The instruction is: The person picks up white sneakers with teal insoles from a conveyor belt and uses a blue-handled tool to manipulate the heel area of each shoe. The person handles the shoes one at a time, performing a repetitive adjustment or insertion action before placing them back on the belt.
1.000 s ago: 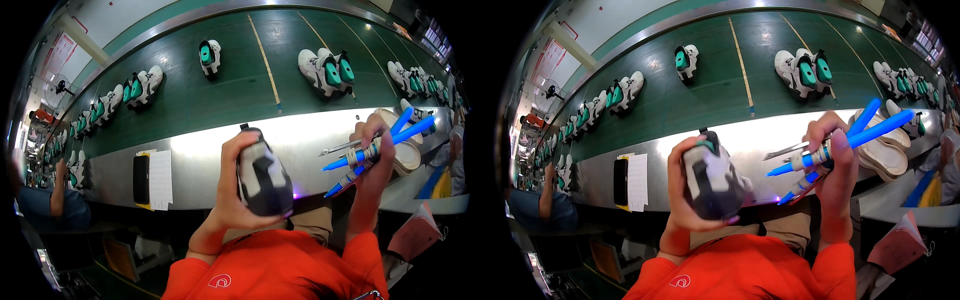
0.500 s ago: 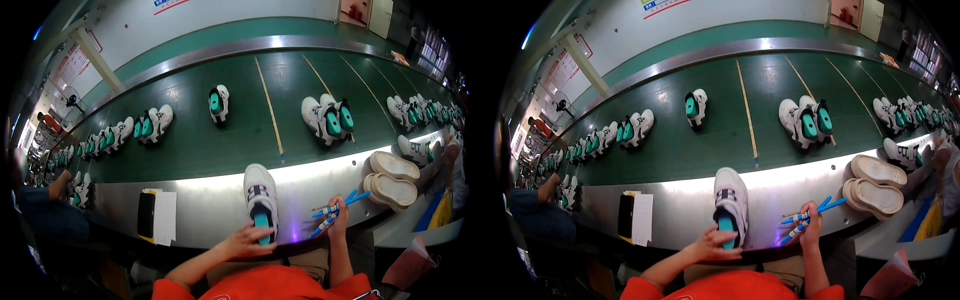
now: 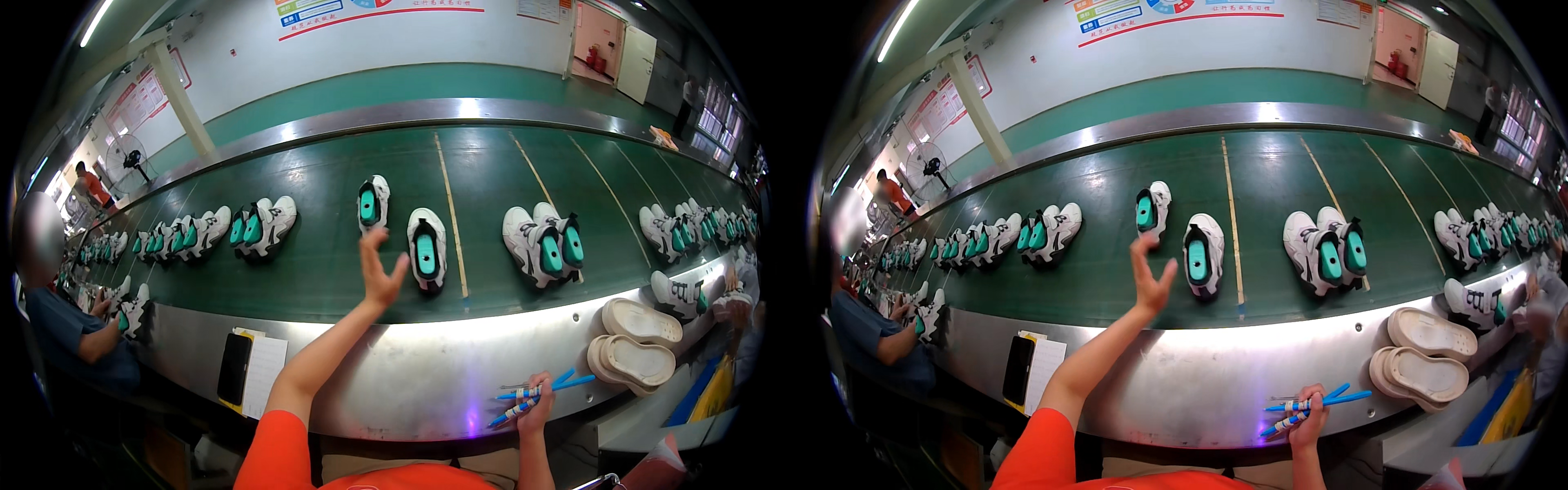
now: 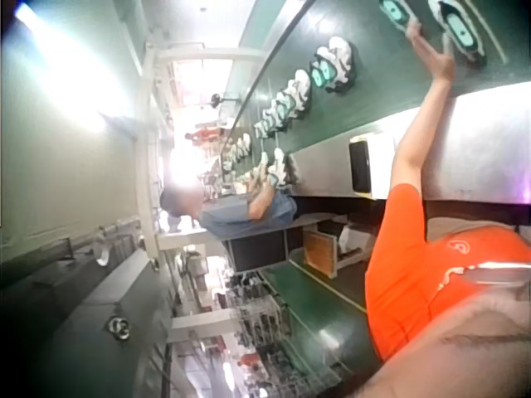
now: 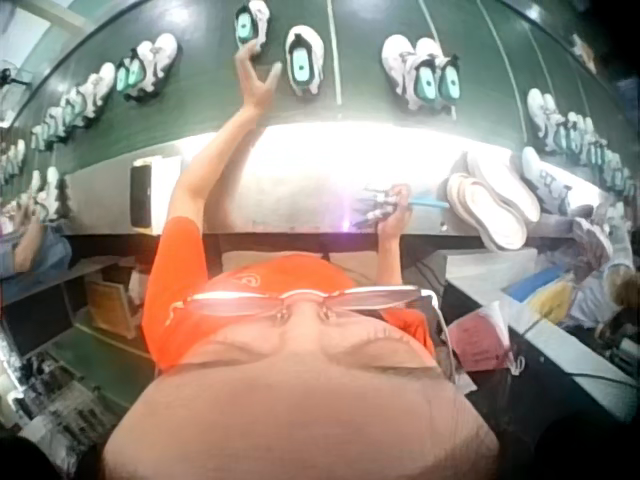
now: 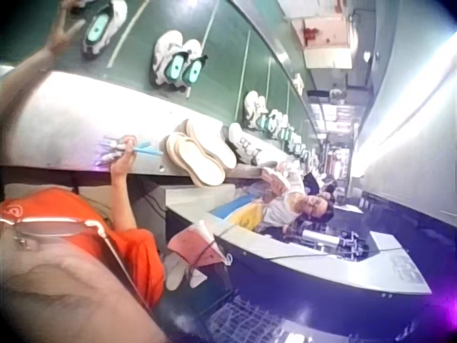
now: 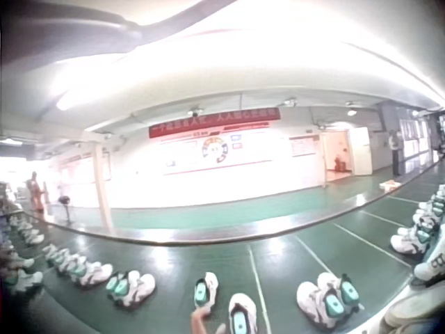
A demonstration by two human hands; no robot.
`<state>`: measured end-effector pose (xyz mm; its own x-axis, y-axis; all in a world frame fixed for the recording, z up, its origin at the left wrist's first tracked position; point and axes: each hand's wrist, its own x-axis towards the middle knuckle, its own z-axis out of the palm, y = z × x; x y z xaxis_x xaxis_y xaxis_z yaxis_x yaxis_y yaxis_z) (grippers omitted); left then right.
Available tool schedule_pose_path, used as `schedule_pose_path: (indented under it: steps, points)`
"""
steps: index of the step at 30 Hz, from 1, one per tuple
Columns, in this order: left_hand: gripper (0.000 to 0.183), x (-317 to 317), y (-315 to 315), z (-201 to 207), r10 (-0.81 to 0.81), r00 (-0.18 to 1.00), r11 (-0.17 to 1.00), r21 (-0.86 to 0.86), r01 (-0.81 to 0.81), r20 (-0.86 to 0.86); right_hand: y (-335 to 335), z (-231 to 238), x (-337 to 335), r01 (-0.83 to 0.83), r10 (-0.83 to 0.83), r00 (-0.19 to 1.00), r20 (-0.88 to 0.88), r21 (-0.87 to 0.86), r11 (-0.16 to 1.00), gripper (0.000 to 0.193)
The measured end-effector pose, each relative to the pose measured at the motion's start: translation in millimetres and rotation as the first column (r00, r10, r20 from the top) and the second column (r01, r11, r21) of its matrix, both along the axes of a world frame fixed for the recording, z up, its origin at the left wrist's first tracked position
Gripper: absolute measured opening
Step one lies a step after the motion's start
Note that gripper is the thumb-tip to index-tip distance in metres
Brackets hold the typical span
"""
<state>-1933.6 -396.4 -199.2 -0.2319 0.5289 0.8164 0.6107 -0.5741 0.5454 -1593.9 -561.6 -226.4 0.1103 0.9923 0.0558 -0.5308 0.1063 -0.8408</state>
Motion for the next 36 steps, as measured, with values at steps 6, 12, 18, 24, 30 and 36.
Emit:
schedule_pose_path:
  steps: [6,12,18,24,30,36]
  points:
    - [0.101,-69,86,-21,0.507,0.862,0.828,-0.268,-0.492,-0.015,2,4,-3,0.007,-0.007,1.0,0.009,-0.023,1.0,0.032]
    - [0.08,-73,79,-16,0.424,0.902,0.837,-0.343,-0.425,-0.084,2,10,-7,0.018,-0.019,0.998,-0.057,-0.019,1.0,0.029]
    - [0.068,-61,-78,56,0.043,0.995,0.633,-0.773,0.038,0.085,3,8,-10,-0.034,0.034,0.999,-0.005,0.008,0.999,0.029]
    - [0.08,2,-243,63,0.043,0.994,0.72,-0.693,0.038,0.099,-3,15,-18,-0.011,0.011,1.0,0.017,0.0,1.0,0.03]
    - [0.098,57,-287,65,-0.036,0.978,0.613,-0.777,-0.142,-0.206,-4,10,-21,0.059,-0.057,0.998,0.035,-0.049,0.997,0.032]
    - [0.072,17,-249,79,-0.149,0.967,0.374,-0.894,0.248,0.206,-15,10,-23,0.15,-0.151,0.986,0.071,0.021,0.988,0.03]
